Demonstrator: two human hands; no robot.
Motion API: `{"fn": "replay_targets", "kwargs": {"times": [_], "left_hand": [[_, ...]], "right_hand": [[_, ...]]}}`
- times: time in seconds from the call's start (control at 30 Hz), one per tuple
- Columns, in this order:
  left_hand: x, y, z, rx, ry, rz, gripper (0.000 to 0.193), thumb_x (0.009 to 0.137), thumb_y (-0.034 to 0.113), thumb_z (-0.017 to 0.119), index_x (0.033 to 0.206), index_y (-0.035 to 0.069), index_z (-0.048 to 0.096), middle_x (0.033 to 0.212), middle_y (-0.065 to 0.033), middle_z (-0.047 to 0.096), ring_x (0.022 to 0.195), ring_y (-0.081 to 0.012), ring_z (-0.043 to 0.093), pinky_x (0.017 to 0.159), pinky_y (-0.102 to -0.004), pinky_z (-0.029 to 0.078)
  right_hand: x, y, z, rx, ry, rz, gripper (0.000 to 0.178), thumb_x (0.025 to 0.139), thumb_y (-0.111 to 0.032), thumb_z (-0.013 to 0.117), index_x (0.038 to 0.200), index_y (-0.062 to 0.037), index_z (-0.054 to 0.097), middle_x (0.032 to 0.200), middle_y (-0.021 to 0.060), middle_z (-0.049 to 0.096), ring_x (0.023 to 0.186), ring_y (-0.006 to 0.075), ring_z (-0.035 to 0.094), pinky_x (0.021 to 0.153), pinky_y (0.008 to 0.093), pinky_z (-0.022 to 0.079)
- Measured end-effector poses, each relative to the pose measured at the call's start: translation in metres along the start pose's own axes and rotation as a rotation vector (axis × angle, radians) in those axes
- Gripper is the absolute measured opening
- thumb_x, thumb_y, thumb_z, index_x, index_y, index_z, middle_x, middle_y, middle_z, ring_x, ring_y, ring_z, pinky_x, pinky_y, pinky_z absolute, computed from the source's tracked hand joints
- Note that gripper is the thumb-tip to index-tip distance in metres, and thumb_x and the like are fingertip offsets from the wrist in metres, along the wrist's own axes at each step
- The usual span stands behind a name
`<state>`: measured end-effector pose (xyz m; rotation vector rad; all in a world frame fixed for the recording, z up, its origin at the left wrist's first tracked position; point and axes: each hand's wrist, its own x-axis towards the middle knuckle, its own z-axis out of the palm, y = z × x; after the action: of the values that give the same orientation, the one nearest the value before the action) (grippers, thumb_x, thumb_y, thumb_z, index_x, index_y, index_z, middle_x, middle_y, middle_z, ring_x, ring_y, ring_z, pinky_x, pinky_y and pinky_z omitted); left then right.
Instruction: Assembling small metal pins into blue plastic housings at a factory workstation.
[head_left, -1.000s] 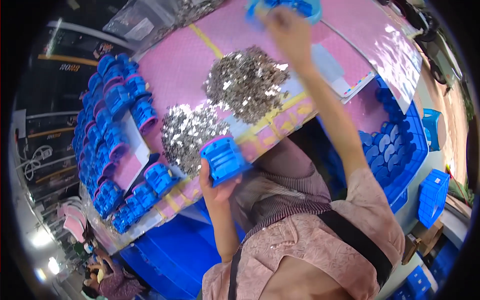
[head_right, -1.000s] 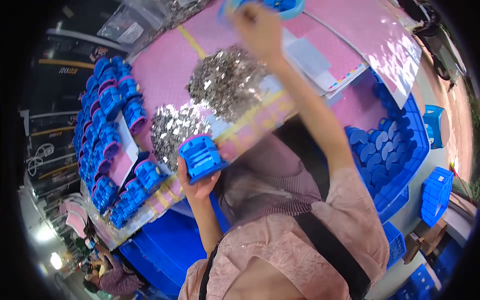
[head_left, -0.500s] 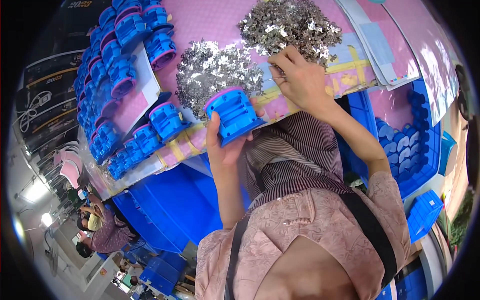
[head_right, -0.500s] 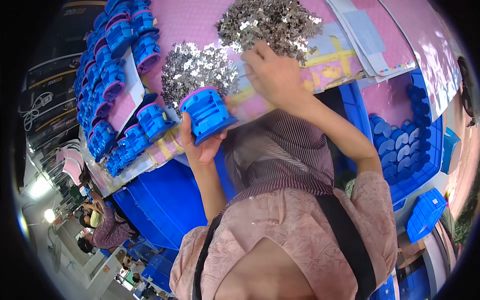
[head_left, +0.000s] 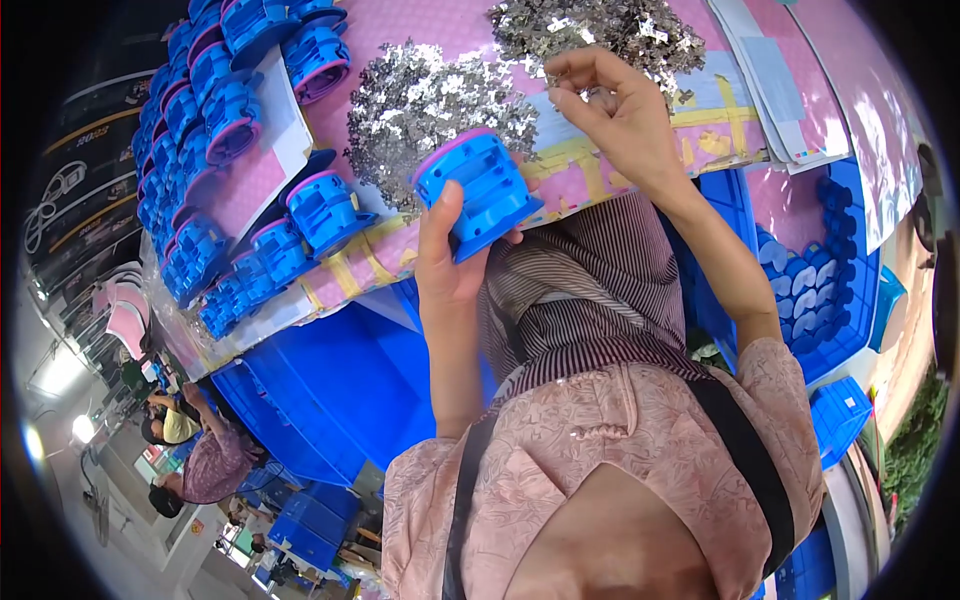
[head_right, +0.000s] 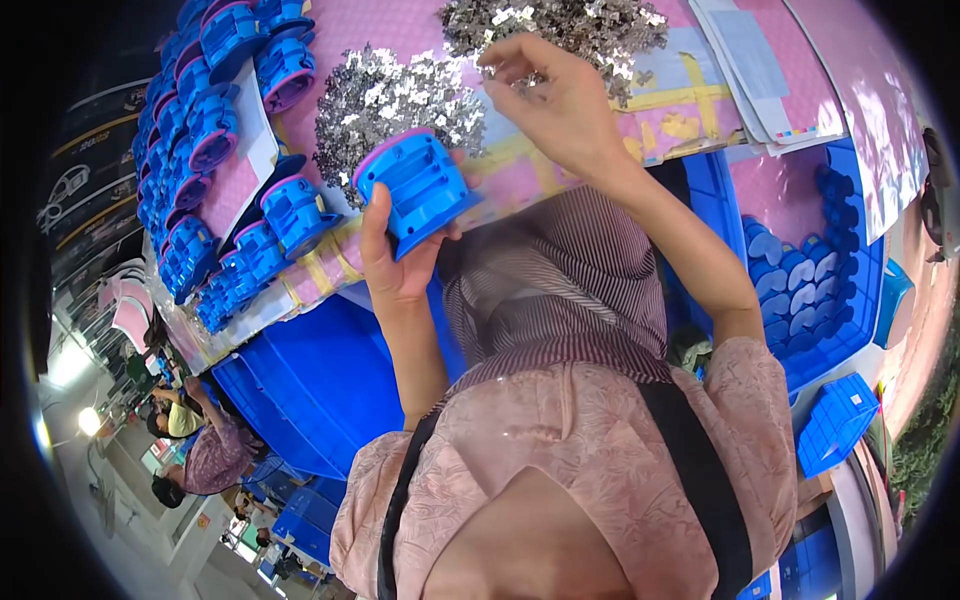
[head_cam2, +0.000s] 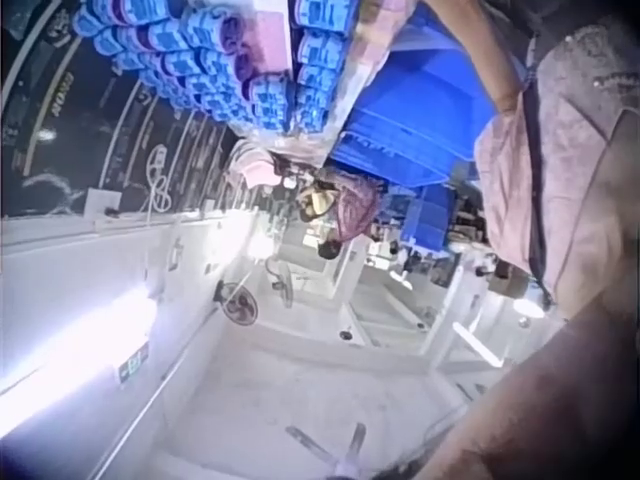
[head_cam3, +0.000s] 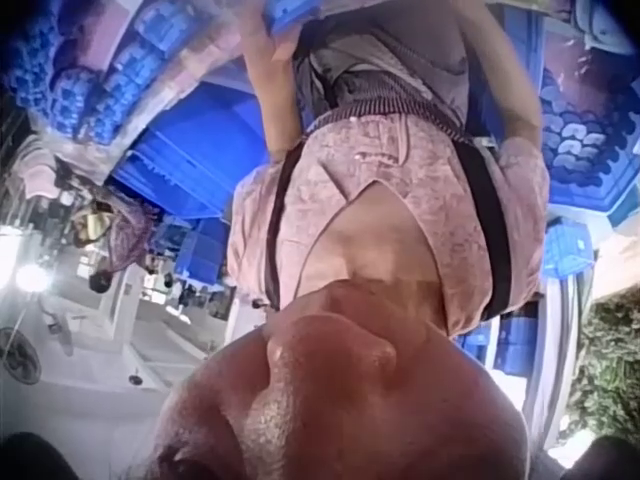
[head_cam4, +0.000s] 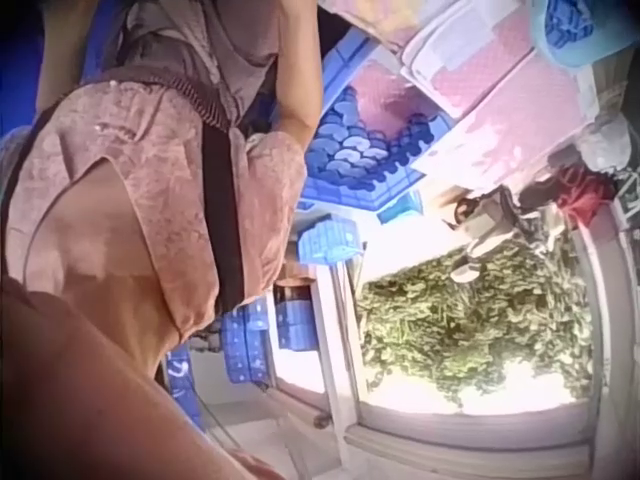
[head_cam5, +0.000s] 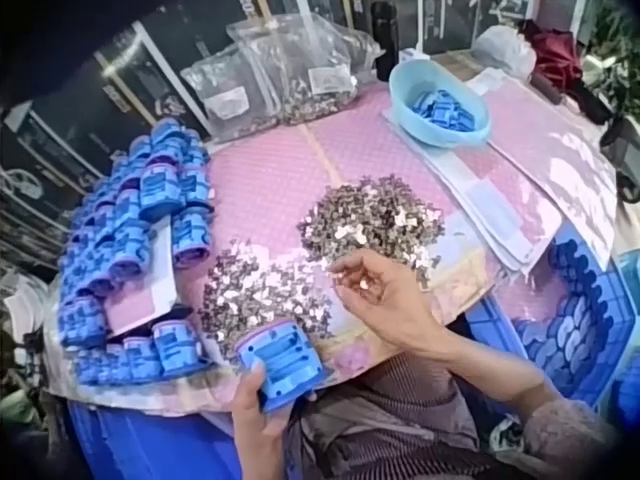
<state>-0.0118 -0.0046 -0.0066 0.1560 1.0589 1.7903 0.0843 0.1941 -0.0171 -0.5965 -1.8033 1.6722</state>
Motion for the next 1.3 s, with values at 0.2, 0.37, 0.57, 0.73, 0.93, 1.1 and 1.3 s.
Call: {"fn": "replay_targets", "kwargs": {"times": [0.2,0.37,0.57,0.73,0.93,1.1,1.3], "left_hand": [[0.000,0.004,0.009,0.105,0.058,0.035,0.071,0.090,0.043,0.065,0.136,-0.007,0.044,0.117,-0.0230,0.064,0.096,-0.0312,0.069,0.065,-0.0381,0.060],[-0.002,0.003,0.018,0.194,0.121,0.115,0.067,0.088,0.039,0.067,0.134,-0.006,0.047,0.112,-0.0183,0.066,0.092,-0.0275,0.069,0.065,-0.0394,0.059],[-0.003,0.005,0.022,0.257,0.140,0.216,0.078,0.078,0.034,0.075,0.139,-0.003,0.041,0.121,-0.0176,0.059,0.103,-0.0250,0.064,0.083,-0.0384,0.055],[-0.002,0.003,0.020,0.338,0.103,0.215,0.090,0.068,0.035,0.082,0.139,-0.001,0.040,0.126,-0.0161,0.056,0.114,-0.0242,0.058,0.099,-0.0374,0.047],[-0.007,-0.002,0.009,0.405,0.093,0.277,0.093,0.066,0.034,0.084,0.139,-0.001,0.040,0.125,-0.0158,0.057,0.114,-0.0247,0.058,0.100,-0.0376,0.047],[-0.022,0.004,-0.007,0.144,0.167,0.080,0.086,0.073,0.036,0.076,0.141,-0.002,0.039,0.122,-0.0181,0.059,0.101,-0.0259,0.066,0.080,-0.0362,0.059],[-0.015,0.006,-0.012,0.111,0.097,0.114,0.072,0.085,0.040,0.066,0.136,-0.005,0.045,0.126,-0.0229,0.060,0.105,-0.0320,0.068,0.064,-0.0328,0.061]], "right_hand": [[-0.024,-0.018,0.004,0.204,-0.281,0.129,0.017,0.090,-0.005,0.069,0.106,0.0005,0.069,0.095,0.0036,0.069,0.072,0.0048,0.063,0.061,0.0165,0.051],[-0.038,-0.029,0.010,0.122,-0.221,0.264,0.013,0.091,-0.001,0.066,0.103,0.0006,0.071,0.096,0.0057,0.070,0.069,0.0044,0.063,0.061,0.0172,0.053],[-0.039,-0.028,0.009,-0.126,-0.235,-0.096,0.017,0.084,0.004,0.070,0.099,-0.0044,0.073,0.090,0.0038,0.067,0.064,0.0048,0.052,0.052,0.0203,0.037],[-0.040,-0.020,0.014,0.004,-0.280,-0.080,0.016,0.083,0.005,0.070,0.095,-0.0044,0.073,0.088,0.0022,0.063,0.071,0.0056,0.054,0.055,0.0206,0.039],[-0.044,-0.013,0.031,0.350,-0.240,0.229,0.008,0.082,0.001,0.073,0.089,-0.0029,0.071,0.082,-0.0006,0.059,0.071,0.0033,0.054,0.056,0.0183,0.039],[-0.020,-0.009,0.032,0.180,-0.479,0.341,0.013,0.082,-0.010,0.077,0.091,-0.0051,0.071,0.080,-0.0005,0.060,0.068,0.0066,0.057,0.058,0.0223,0.044],[0.003,0.020,0.048,-0.829,-0.122,-0.184,0.017,0.081,-0.025,0.074,0.095,-0.0152,0.071,0.090,0.0034,0.066,0.079,0.0251,0.067,0.065,0.0357,0.052]]}}
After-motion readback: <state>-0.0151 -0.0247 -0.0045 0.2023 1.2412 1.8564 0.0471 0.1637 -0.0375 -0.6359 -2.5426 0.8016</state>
